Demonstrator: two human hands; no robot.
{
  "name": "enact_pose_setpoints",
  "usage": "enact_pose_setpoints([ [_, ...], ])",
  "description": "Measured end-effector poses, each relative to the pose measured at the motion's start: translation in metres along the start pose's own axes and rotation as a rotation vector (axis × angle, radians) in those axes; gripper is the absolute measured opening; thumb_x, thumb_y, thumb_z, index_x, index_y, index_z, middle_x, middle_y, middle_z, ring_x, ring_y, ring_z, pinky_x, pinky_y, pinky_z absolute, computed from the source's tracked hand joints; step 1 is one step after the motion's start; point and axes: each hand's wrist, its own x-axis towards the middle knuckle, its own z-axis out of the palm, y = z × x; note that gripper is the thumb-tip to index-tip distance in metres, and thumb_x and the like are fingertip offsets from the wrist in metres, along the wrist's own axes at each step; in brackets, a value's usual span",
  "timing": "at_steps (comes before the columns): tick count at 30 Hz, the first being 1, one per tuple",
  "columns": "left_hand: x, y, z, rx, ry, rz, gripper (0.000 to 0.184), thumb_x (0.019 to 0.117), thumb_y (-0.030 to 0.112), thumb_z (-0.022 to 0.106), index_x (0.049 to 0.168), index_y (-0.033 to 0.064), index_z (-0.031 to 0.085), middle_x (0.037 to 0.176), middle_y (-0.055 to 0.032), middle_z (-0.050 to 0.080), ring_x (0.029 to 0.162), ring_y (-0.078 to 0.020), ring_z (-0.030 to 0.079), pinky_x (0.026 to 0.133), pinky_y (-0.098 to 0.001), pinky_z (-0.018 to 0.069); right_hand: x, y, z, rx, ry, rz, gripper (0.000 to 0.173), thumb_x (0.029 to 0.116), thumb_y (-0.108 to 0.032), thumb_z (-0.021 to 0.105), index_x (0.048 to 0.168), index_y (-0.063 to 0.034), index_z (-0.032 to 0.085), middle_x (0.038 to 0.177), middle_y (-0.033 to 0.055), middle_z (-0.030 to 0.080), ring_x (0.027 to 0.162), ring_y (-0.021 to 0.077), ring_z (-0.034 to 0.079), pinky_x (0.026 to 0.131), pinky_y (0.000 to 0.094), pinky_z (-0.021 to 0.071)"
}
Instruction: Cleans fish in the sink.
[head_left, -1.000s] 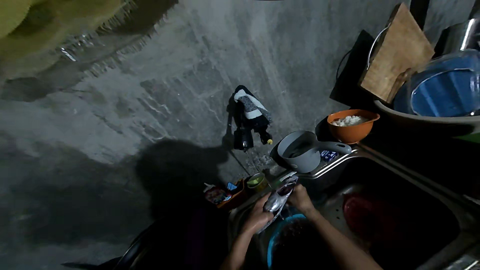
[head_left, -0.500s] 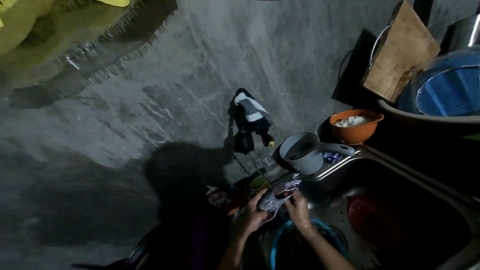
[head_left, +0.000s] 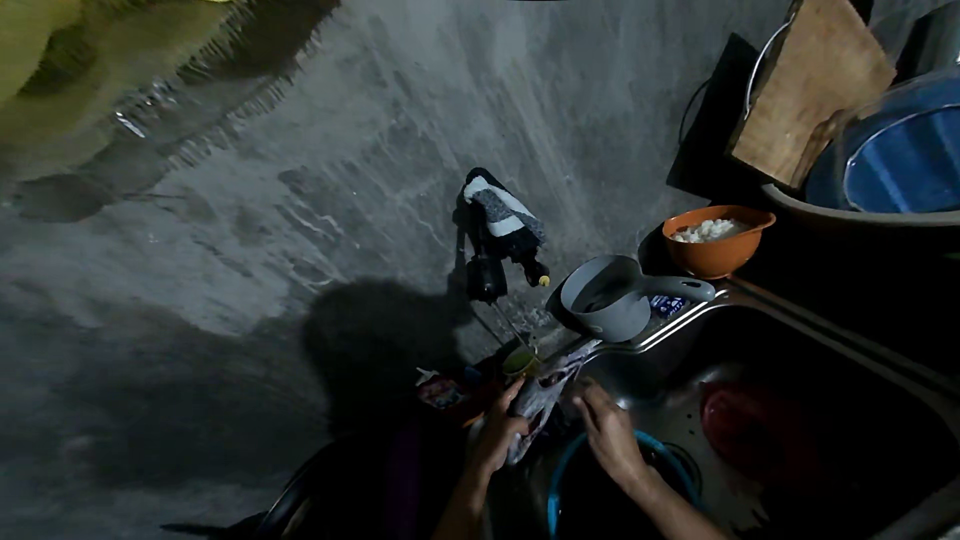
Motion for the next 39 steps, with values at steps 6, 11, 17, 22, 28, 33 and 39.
enact_pose_setpoints([
  [6, 0.002, -0.005, 0.0, -0.044, -0.016, -0.102, 0.076, 0.0749, -0.008, 0.053, 0.15, 0.0001, 0.045, 0.153, -0.0185, 0.046, 0.133, -0.0225, 0.051, 0.106, -0.0396, 0.0464, 0.009, -0.015, -0.027, -0.216, -0.247, 0.326, 0.031, 0.1021, -0.005, 0.052, 0.131, 0.0034, 0.062, 0.131, 0.0238, 0.062, 0.114, 0.0379, 0.065, 0.1, 0.049, 0.0525],
  [11, 0.0, 0.007, 0.008, -0.128, -0.103, -0.203, 0.067, 0.0804, -0.009, 0.047, 0.147, 0.001, 0.046, 0.148, -0.015, 0.05, 0.126, -0.0183, 0.054, 0.1, -0.0363, 0.0486, 0.038, -0.021, -0.027, -0.217, -0.118, -0.031, 0.02, 0.0967, -0.007, 0.063, 0.111, 0.0013, 0.074, 0.122, 0.0232, 0.067, 0.118, 0.0406, 0.062, 0.103, 0.0556, 0.0479],
  [17, 0.0, 0.03, 0.008, -0.059, -0.187, -0.29, 0.054, 0.0863, -0.008, 0.044, 0.14, -0.0009, 0.051, 0.137, -0.014, 0.055, 0.112, -0.015, 0.056, 0.09, -0.0312, 0.0479, 0.1, -0.05, -0.045, -0.571, -0.816, -0.028, 0.028, 0.1028, -0.013, 0.059, 0.126, -0.0004, 0.067, 0.122, 0.0241, 0.067, 0.119, 0.0413, 0.062, 0.105, 0.0578, 0.0454],
  [22, 0.01, 0.049, -0.003, 0.044, -0.321, -0.31, 0.059, 0.0863, -0.009, 0.044, 0.144, 0.0013, 0.05, 0.136, -0.0147, 0.055, 0.109, -0.0144, 0.055, 0.089, -0.0305, 0.0469, 0.113, -0.052, -0.036, -0.737, -1.09, -0.188, 0.026, 0.1016, -0.009, 0.059, 0.124, 0.0016, 0.068, 0.126, 0.0264, 0.065, 0.123, 0.0444, 0.059, 0.105, 0.0606, 0.0428],
  [28, 0.015, 0.059, -0.008, 0.119, -0.331, -0.365, 0.052, 0.09, -0.008, 0.05, 0.142, 0.001, 0.052, 0.131, -0.014, 0.058, 0.104, -0.0145, 0.057, 0.086, -0.0299, 0.047, 0.111, -0.047, -0.043, -0.727, -1.135, -0.265, 0.026, 0.1064, -0.008, 0.05, 0.121, 0.0068, 0.067, 0.12, 0.0295, 0.066, 0.119, 0.0465, 0.06, 0.104, 0.0597, 0.0433],
  [33, 0.014, 0.042, -0.001, 0.072, -0.408, -0.325, 0.054, 0.0899, -0.003, 0.052, 0.144, 0.0007, 0.049, 0.135, -0.0158, 0.057, 0.109, -0.0174, 0.057, 0.091, -0.0332, 0.0474, 0.106, -0.044, -0.042, -0.781, -1.164, -0.272, 0.026, 0.1052, -0.012, 0.054, 0.12, 0.0043, 0.068, 0.118, 0.028, 0.067, 0.116, 0.0462, 0.062, 0.101, 0.061, 0.0453],
  [39, 0.012, 0.023, 0.016, 0.088, -0.384, -0.331, 0.054, 0.0913, -0.002, 0.055, 0.144, 0.0034, 0.052, 0.13, -0.014, 0.06, 0.103, -0.0165, 0.057, 0.086, -0.0331, 0.0481, 0.102, -0.036, -0.037, -0.76, -1.124, -0.12, 0.028, 0.1026, -0.006, 0.057, 0.126, 0.0092, 0.062, 0.131, 0.0302, 0.06, 0.127, 0.0469, 0.056, 0.107, 0.0606, 0.0415],
])
